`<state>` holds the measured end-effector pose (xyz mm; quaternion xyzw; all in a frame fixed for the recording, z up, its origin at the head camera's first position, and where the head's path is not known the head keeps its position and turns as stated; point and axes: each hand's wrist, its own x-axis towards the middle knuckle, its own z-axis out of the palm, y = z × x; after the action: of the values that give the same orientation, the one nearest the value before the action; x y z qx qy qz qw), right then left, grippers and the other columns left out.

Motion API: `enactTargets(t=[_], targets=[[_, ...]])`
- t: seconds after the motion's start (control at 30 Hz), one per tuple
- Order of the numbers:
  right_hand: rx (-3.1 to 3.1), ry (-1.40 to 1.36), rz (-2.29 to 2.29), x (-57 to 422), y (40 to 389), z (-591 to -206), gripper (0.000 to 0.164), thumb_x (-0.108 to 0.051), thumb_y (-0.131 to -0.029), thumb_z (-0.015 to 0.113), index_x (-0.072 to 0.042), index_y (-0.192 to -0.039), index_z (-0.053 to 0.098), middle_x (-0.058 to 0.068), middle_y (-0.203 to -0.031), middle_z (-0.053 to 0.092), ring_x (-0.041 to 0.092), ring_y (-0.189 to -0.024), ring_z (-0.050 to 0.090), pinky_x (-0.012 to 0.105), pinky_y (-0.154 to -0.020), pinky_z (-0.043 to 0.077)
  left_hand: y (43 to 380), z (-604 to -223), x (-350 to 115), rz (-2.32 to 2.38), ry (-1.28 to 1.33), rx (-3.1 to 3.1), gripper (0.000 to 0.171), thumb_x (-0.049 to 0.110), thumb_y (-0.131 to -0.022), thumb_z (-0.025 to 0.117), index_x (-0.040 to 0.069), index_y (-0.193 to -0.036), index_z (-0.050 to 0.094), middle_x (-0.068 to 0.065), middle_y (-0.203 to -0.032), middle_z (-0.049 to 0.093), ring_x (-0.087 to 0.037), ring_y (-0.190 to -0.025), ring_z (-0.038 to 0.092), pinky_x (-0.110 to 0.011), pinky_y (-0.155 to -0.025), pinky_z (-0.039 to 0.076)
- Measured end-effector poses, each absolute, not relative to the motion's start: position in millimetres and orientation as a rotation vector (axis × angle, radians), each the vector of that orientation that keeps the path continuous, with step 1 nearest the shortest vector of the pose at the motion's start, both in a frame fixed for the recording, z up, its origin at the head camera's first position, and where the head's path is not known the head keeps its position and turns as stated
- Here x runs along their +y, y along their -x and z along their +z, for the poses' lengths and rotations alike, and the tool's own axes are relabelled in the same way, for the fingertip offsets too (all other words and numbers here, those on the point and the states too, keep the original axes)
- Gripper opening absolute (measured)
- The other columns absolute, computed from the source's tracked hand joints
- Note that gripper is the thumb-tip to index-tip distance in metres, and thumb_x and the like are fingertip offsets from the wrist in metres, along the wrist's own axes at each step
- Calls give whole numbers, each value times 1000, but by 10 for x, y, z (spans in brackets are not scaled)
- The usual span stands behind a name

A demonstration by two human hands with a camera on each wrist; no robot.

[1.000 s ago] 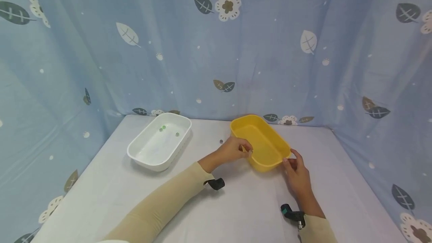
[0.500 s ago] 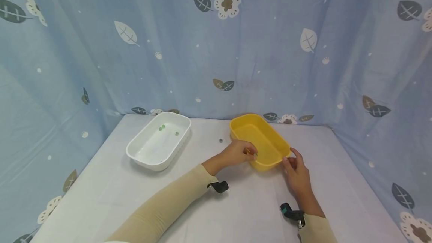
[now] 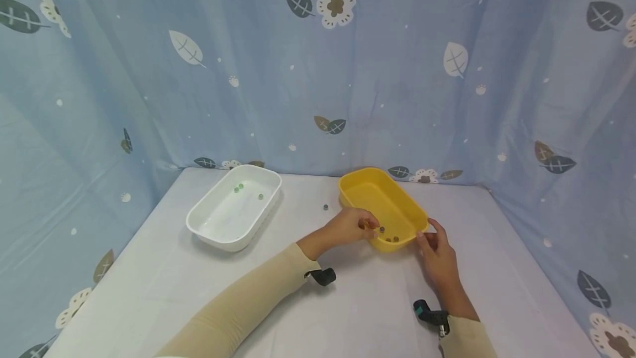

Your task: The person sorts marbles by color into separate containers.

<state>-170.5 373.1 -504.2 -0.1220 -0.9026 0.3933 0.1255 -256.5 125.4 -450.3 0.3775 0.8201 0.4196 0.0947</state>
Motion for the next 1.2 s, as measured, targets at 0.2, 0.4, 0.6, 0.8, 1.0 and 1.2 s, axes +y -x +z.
enactTargets(t=[0.2,0.4,0.6,0.8,1.0,1.2], targets=[[-2638,334,1128,3744,1703,-5050,66,-49,-102,40,-16,-156,17,25,-123,53,38,-106,51,59,-94,40,2594,-4466,1151,1288,-1127,2453,22,21,-87,76,9,-105,72,15,-90,64,-3,-77,56,-16,-68,48],[-2636,349,1129,3738,1704,-5063,66,-50,-102,39,-18,-156,17,24,-123,53,36,-104,51,58,-92,41,2661,-4492,1006,1303,-1101,2463,16,19,-88,75,12,-102,72,16,-88,62,-6,-70,56,-19,-62,48],[-2632,350,1130,3738,1706,-5085,66,-49,-103,39,-18,-156,17,23,-121,53,36,-103,52,57,-92,41,2759,-4553,809,1247,-1099,2534,13,17,-87,75,12,-99,73,14,-87,64,-5,-70,55,-20,-61,47],[-2636,329,1124,3740,1701,-5045,67,-49,-102,40,-14,-155,18,25,-121,53,36,-101,52,56,-90,42,2927,-4628,584,1181,-1065,2601,16,17,-87,75,11,-101,73,13,-88,64,-7,-74,55,-20,-66,47],[-2633,284,1105,3780,1707,-5037,66,-47,-103,41,-14,-155,19,27,-124,53,40,-106,53,59,-91,41,3131,-4696,404,1074,-952,2695,15,19,-88,75,14,-101,72,11,-89,64,-9,-78,56,-22,-72,46],[-2637,284,1118,3766,1709,-5052,66,-48,-103,41,-15,-155,18,27,-125,53,40,-107,52,60,-93,40,3254,-4787,261,1065,-806,2720,13,19,-88,75,16,-100,72,8,-92,64,-10,-81,56,-23,-72,47]])
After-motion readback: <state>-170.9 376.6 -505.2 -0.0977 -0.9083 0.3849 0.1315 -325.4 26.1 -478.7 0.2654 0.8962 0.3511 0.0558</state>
